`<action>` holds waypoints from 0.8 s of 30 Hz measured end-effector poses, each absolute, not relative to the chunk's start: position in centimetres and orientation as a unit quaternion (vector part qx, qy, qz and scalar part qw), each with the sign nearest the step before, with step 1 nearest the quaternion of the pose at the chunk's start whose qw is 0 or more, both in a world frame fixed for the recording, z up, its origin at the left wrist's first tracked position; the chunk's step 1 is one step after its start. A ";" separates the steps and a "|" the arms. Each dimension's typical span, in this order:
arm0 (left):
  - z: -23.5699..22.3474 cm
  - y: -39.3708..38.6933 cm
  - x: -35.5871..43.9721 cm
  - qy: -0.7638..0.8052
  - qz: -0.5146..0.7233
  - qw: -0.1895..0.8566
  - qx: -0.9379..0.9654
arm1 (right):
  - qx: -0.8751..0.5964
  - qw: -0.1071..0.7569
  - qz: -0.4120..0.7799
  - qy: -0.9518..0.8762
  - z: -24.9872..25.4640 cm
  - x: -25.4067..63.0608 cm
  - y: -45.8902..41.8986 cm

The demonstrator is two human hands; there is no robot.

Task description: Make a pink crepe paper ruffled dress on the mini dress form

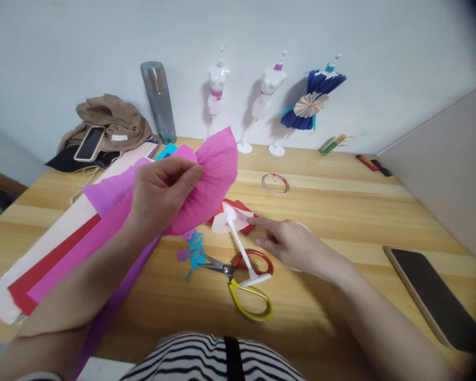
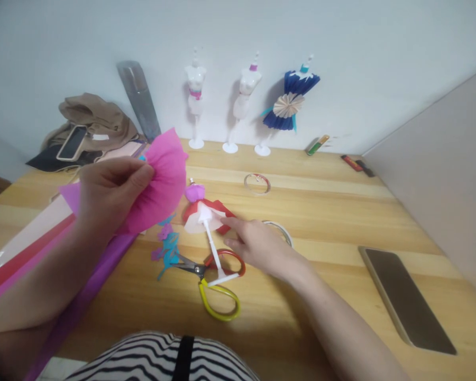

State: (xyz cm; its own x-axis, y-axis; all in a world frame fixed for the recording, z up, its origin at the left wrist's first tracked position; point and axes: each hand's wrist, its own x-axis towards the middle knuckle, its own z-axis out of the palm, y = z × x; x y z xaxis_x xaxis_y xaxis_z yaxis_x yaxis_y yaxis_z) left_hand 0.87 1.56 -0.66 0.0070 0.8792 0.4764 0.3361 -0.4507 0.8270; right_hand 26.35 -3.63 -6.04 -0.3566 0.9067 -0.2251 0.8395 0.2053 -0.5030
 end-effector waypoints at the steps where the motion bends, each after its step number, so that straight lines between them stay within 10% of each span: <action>1: -0.8 1.6 1.0 0.460 0.521 0.268 0.668 | -0.563 0.066 0.285 -0.773 -6.1 26.4 -3.6; 16: -5.4 0.7 3.8 0.327 0.168 0.575 0.731 | -0.538 0.210 0.418 -0.701 -7.5 27.0 -3.0; 24: -6.4 1.0 3.8 0.273 0.052 0.645 0.712 | -0.460 0.130 0.439 -0.761 -7.9 27.4 -2.6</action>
State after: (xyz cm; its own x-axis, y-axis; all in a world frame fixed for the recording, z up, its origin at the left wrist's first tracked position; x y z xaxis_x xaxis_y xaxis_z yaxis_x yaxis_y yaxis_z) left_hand 3.82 0.99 -6.45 0.8455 0.4559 -0.2781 0.3213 -0.0184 0.9468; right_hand 27.35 -2.59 -7.90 -0.5440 0.8132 -0.2066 0.5856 0.1916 -0.7876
